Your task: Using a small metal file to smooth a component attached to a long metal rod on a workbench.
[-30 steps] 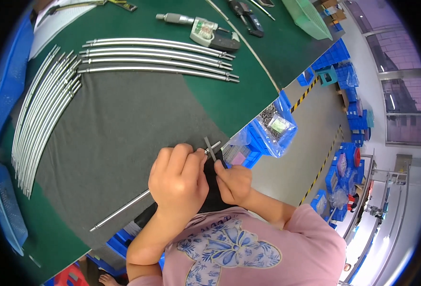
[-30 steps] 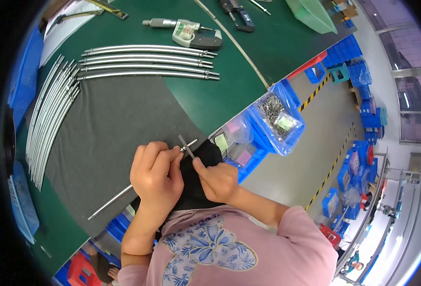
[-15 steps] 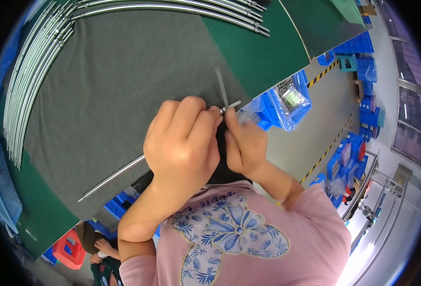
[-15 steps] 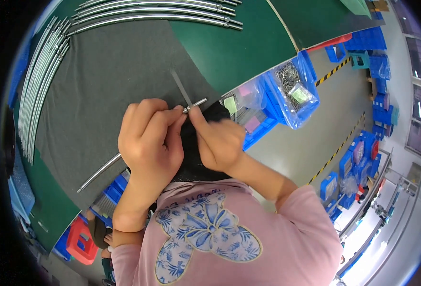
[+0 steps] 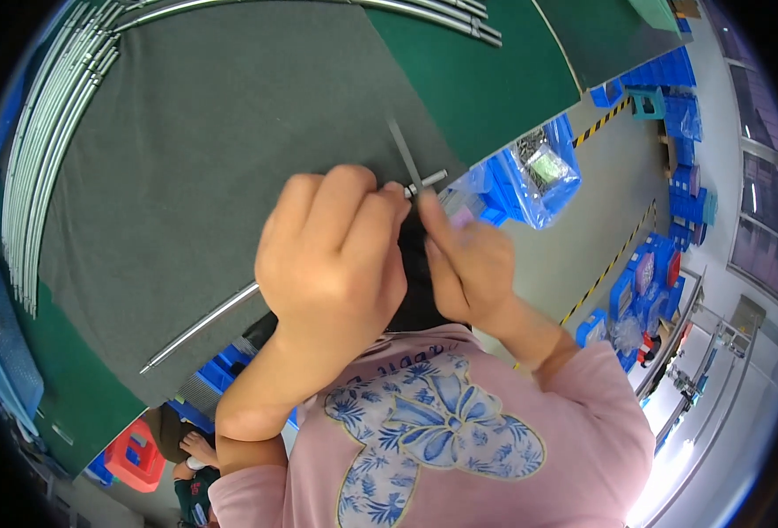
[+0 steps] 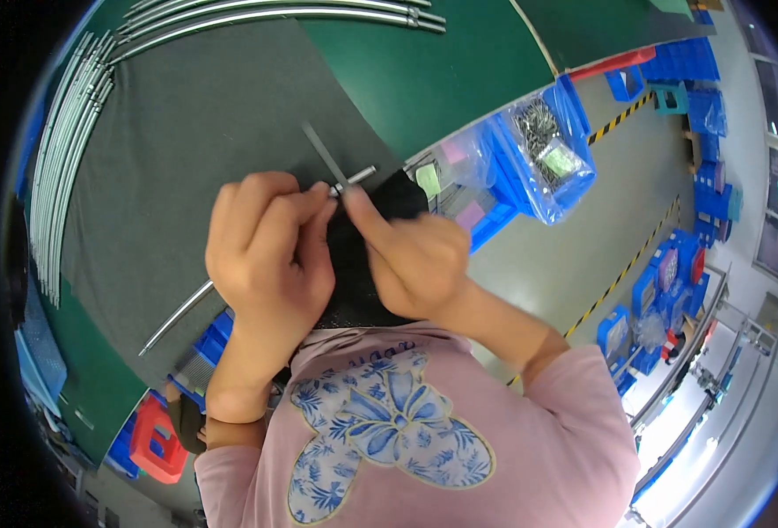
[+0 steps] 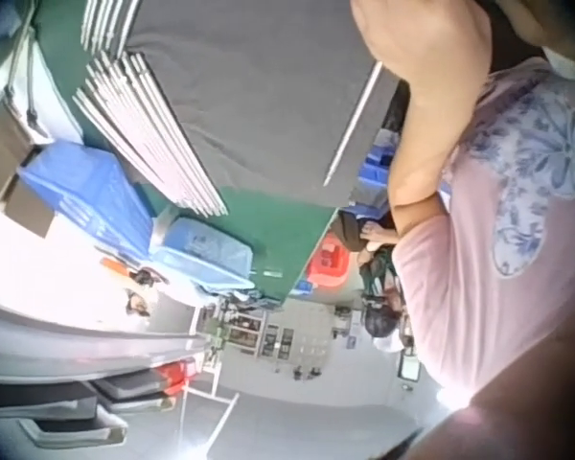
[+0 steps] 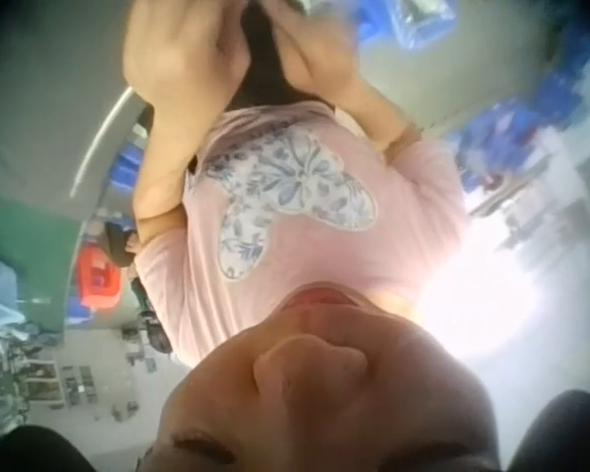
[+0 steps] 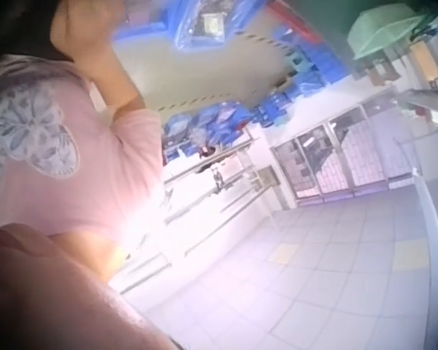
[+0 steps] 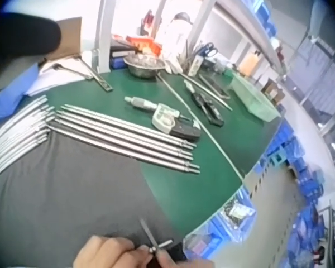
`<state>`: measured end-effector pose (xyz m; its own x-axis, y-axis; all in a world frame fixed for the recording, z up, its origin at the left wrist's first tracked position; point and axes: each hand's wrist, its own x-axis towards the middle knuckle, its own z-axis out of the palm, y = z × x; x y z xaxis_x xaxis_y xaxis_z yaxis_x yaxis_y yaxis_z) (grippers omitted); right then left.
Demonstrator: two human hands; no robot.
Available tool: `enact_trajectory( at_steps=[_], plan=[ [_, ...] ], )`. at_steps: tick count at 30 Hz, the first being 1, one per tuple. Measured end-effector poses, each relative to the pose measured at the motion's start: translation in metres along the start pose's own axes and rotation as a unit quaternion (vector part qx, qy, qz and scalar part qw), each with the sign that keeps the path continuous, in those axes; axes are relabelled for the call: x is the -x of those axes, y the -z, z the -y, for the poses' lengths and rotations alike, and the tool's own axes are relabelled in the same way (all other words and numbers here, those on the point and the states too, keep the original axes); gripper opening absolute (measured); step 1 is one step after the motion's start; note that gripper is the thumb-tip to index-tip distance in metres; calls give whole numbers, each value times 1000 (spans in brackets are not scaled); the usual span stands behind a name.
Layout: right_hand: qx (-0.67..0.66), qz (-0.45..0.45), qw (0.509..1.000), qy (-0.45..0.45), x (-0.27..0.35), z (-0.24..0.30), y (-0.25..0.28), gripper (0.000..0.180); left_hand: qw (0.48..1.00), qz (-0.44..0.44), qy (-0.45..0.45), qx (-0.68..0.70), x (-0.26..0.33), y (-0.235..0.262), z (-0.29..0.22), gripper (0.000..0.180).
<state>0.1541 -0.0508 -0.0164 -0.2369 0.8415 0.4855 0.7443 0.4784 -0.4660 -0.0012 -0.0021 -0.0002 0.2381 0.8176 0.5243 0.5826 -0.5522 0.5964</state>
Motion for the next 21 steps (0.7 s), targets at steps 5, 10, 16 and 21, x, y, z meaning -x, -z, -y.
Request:
enact_trajectory(
  at_steps=[5,10,16,21],
  plan=[
    [-13,16,999,-50,26,8,2,47,1000,3,-1,11,-1,-1,0,17],
    [0,85,993,-81,-5,17,23,46,1000,-4,-7,0,-1,0,-1,17],
    [15,67,996,-63,9,22,31,55,1000,-17,-9,2,0,-2,0,17],
    [28,29,998,-38,3,12,6,50,1000,-12,-24,6,-4,1,1,18]
  ],
)
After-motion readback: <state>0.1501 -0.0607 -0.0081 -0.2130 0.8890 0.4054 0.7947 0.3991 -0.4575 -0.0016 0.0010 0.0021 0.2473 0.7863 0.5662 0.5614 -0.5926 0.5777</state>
